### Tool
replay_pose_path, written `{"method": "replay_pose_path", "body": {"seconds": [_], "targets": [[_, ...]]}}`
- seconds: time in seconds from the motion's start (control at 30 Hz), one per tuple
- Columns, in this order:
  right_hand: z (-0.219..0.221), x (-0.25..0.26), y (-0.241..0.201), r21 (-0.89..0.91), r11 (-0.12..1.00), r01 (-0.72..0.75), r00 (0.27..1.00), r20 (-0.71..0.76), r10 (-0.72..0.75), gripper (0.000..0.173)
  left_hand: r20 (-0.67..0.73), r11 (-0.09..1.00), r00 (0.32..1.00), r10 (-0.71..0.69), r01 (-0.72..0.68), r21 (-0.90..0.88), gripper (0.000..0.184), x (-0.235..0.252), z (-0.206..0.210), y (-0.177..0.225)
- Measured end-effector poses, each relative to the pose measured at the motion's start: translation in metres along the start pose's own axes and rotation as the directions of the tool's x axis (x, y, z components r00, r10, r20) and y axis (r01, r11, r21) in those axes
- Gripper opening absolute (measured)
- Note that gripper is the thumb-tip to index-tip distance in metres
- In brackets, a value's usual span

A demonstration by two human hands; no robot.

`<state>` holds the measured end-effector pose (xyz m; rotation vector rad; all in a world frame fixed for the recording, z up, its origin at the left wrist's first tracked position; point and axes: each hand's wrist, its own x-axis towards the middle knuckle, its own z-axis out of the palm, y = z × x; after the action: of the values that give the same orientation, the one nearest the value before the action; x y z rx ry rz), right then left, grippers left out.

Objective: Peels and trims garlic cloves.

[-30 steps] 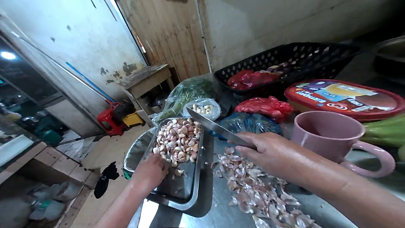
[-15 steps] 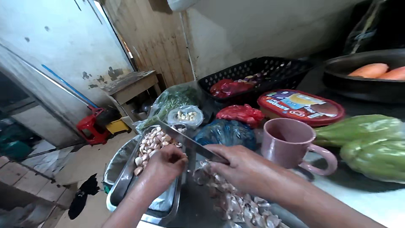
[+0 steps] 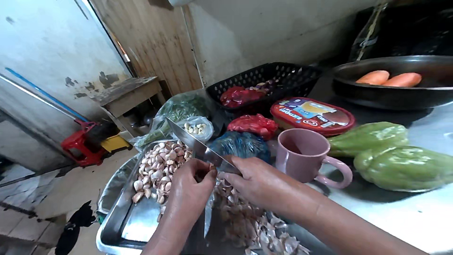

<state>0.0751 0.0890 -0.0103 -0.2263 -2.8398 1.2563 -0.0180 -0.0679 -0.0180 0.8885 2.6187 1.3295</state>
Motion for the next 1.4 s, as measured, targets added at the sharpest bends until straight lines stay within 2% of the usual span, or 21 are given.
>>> {"method": "replay_pose_path", "body": {"seconds": [0.13, 0.3, 0.37, 0.47, 0.67, 0.73, 0.8, 0.87, 0.97, 1.03, 1.1, 1.2, 1.33, 1.4], "targets": [[0.005, 0.000, -0.001, -0.088, 0.996, 0.020, 0.999, -0.024, -0.022, 0.033, -0.138, 0.957, 0.959, 0.247, -0.218, 0.192, 0.013, -0.003, 0.009, -0.014], [0.014, -0.001, -0.004, -0.268, 0.959, 0.091, 0.988, -0.095, -0.121, 0.033, -0.179, 0.803, 0.838, 0.516, -0.399, 0.443, 0.016, -0.002, 0.017, -0.025], [0.017, -0.002, -0.004, -0.292, 0.952, 0.093, 0.982, -0.133, -0.136, 0.032, -0.179, 0.748, 0.798, 0.575, -0.425, 0.509, 0.016, -0.002, 0.018, -0.025], [0.019, -0.002, -0.005, -0.295, 0.952, 0.077, 0.977, -0.169, -0.131, 0.030, -0.183, 0.729, 0.787, 0.589, -0.419, 0.541, 0.017, -0.003, 0.020, -0.022], [0.015, -0.003, -0.007, -0.282, 0.959, 0.027, 0.987, -0.146, -0.070, 0.027, -0.179, 0.662, 0.721, 0.669, -0.469, 0.585, 0.017, -0.003, 0.023, -0.023], [0.014, -0.002, -0.006, -0.257, 0.966, 0.013, 0.986, -0.158, -0.055, 0.027, -0.191, 0.719, 0.746, 0.637, -0.487, 0.496, 0.015, -0.001, 0.023, -0.028], [0.008, -0.001, -0.008, -0.135, 0.990, -0.048, 0.993, -0.111, 0.033, 0.029, -0.184, 0.817, 0.827, 0.531, -0.442, 0.370, 0.019, 0.000, 0.022, -0.033], [0.003, 0.000, -0.009, -0.028, 0.994, -0.102, 0.993, -0.058, 0.100, 0.029, -0.155, 0.862, 0.876, 0.457, -0.394, 0.319, 0.025, 0.000, 0.020, -0.035], [0.003, 0.000, -0.008, -0.054, 0.995, -0.087, 0.995, -0.061, 0.084, 0.027, -0.118, 0.900, 0.916, 0.383, -0.342, 0.269, 0.026, 0.000, 0.017, -0.032], [0.003, 0.000, -0.007, -0.081, 0.994, -0.070, 0.996, -0.065, 0.065, 0.027, 0.003, 0.982, 0.985, 0.174, -0.174, 0.074, 0.021, -0.002, 0.011, -0.019], [0.002, -0.001, -0.008, -0.113, 0.991, -0.068, 0.996, -0.071, 0.060, 0.026, 0.139, 0.984, 0.990, 0.016, 0.009, -0.180, 0.018, 0.001, 0.006, -0.017], [0.003, -0.002, -0.009, -0.127, 0.991, -0.047, 0.997, -0.062, 0.039, 0.026, 0.216, 0.903, 0.976, -0.036, 0.124, -0.412, 0.022, 0.003, 0.005, -0.020], [0.001, -0.001, -0.009, -0.045, 0.995, -0.085, 0.995, -0.058, 0.082, 0.029, 0.234, 0.862, 0.967, -0.102, 0.204, -0.465, 0.014, 0.005, 0.004, -0.016], [-0.001, -0.002, -0.002, 0.052, 0.997, -0.064, 0.978, -0.196, 0.073, 0.027, 0.230, 0.861, 0.968, -0.101, 0.201, -0.467, 0.015, 0.007, 0.003, -0.019]]}}
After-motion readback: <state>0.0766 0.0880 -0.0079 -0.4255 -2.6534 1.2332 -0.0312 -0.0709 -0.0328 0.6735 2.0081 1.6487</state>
